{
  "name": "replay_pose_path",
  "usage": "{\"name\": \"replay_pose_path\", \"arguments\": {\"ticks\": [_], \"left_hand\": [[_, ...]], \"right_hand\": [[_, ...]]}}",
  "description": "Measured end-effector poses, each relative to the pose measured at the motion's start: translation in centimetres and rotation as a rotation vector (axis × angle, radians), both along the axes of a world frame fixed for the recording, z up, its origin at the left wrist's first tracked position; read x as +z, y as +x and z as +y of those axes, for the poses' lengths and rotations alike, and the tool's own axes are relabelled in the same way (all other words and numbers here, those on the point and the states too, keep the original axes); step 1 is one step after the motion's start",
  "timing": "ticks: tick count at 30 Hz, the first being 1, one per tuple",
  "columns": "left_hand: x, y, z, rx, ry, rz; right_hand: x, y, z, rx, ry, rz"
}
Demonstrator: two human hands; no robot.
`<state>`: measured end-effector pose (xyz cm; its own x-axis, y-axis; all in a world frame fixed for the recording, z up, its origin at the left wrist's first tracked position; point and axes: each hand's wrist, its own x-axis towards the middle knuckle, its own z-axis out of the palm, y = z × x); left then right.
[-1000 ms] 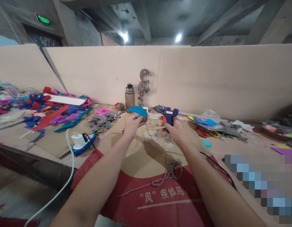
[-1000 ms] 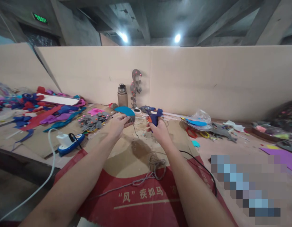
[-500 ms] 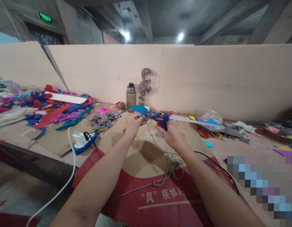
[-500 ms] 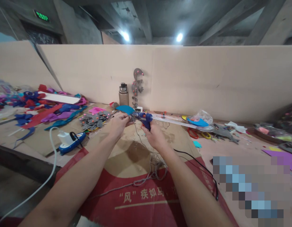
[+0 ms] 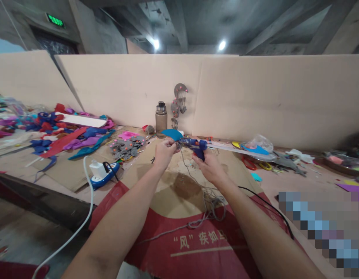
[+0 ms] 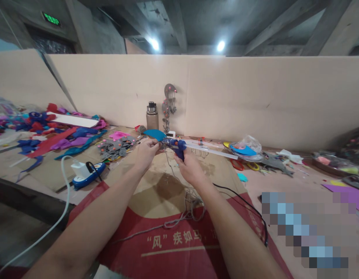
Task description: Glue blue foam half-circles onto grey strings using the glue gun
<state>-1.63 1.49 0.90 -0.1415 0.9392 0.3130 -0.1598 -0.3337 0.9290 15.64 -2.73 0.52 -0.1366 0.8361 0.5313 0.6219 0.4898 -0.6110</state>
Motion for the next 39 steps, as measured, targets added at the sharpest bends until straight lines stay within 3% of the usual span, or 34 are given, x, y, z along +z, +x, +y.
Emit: {"name": "replay_pose_path", "arguments": {"ticks": [20,32,39], "left_hand": [[-0.2,-0.3,0.3,0.046,0.033,-0.031],[-0.4,-0.3,0.7,-0.012,0.025,-0.120],[-0.3,0.0,0.5,-0.084,-0.049,-0.220]], "right_hand": [[-0.2,0.5,0.3,-0.088,-0.030,-0.026],[-0.1,0.9,0.5,-0.104,-0.004,0.039],[-1.3,1.7,1.9,-0.073,-0.270,0.431]]}}
